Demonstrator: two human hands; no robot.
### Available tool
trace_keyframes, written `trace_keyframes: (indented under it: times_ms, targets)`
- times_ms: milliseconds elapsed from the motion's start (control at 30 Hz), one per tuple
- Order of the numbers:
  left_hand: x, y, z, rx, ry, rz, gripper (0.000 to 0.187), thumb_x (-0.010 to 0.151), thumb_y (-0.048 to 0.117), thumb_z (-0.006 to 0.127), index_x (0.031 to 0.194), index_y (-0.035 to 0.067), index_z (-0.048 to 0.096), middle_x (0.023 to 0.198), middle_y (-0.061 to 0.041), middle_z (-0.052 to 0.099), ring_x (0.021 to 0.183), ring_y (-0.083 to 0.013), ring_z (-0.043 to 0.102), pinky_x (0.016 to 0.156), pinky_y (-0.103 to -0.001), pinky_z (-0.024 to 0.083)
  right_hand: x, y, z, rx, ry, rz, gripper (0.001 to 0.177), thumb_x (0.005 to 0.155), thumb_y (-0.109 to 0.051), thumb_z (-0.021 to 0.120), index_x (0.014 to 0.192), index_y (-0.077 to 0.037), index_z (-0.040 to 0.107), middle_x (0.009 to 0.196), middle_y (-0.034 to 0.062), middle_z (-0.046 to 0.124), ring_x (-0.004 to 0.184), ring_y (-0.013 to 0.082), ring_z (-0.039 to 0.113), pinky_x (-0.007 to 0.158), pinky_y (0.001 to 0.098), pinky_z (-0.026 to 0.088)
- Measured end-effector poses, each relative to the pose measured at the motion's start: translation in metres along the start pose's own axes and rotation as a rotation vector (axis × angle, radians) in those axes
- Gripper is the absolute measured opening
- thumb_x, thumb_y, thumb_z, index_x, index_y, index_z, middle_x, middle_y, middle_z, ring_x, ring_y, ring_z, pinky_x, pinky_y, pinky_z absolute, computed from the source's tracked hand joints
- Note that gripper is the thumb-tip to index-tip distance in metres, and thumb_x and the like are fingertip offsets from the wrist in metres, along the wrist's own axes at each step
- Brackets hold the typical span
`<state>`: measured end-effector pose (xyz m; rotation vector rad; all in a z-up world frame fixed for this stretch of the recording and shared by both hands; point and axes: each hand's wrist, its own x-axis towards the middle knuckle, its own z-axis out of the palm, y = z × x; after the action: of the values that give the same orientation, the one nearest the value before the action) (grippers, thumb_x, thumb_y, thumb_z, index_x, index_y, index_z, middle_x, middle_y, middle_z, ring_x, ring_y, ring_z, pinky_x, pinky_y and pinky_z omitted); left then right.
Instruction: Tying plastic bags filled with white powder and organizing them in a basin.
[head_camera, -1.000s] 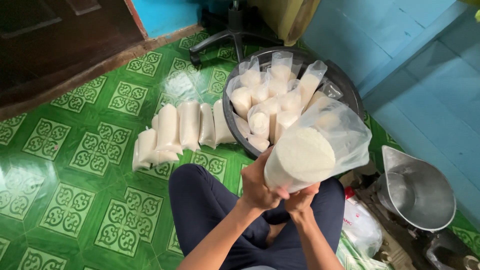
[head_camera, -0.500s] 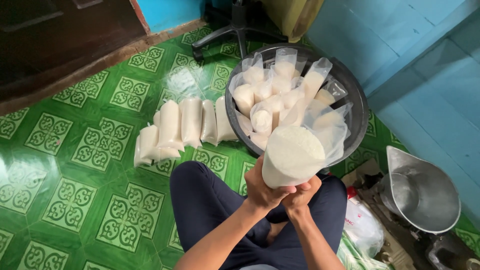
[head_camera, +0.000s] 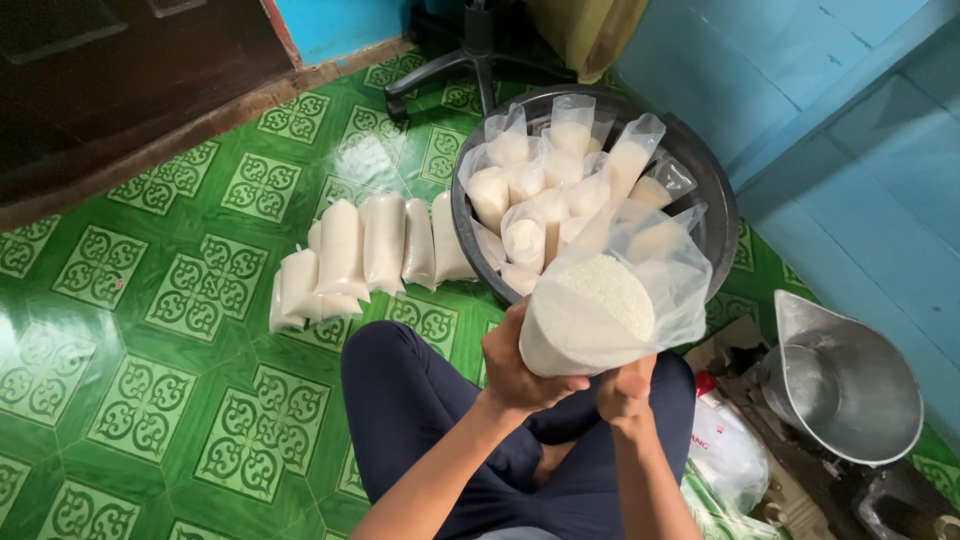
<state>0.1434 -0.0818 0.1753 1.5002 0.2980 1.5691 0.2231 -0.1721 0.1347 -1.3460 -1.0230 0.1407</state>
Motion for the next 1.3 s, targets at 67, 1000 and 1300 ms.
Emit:
trace_keyframes:
  times_ms: [67, 1000, 1300]
  targets:
    - [-0.002, 0.001, -0.002, 0.033, -0.058, -0.013, 0.094, 0.053, 0.068, 0.082, 0.112, -0.003, 0.066, 0.087, -0.016, 0.072, 0.078, -0.0307, 0.074, 0.069, -0.034, 0.059, 0.002, -0.004, 0.001, 0.015, -0.003, -0.001, 0.113, 0.087, -0.089, 0.008, 0.145, 0.006, 0.033, 0.145, 0.0231, 0.045, 0.131, 0.0361, 0.048, 0.111, 0.0433, 0.039]
    - [0.003, 0.003, 0.002, -0.025, -0.117, -0.136, 0.062, 0.059, 0.05, 0.09, 0.099, 0.004, 0.076, 0.083, -0.009, 0.075, 0.078, -0.0205, 0.075, 0.071, -0.029, 0.058, 0.031, -0.047, 0.008, 0.151, -0.043, 0.056, 0.109, 0.087, -0.091, 0.023, 0.129, 0.006, 0.049, 0.128, 0.0221, 0.058, 0.111, 0.03, 0.06, 0.099, 0.0398, 0.049]
    - [-0.016, -0.015, -0.001, -0.084, -0.066, -0.089, 0.052, 0.068, 0.042, 0.089, 0.09, -0.002, 0.072, 0.08, -0.014, 0.074, 0.074, -0.0237, 0.074, 0.065, -0.03, 0.057, 0.023, -0.031, 0.018, 0.244, 0.131, 0.112, 0.075, 0.097, -0.065, 0.042, 0.105, 0.008, 0.058, 0.104, 0.0228, 0.069, 0.095, 0.0292, 0.068, 0.09, 0.0361, 0.056]
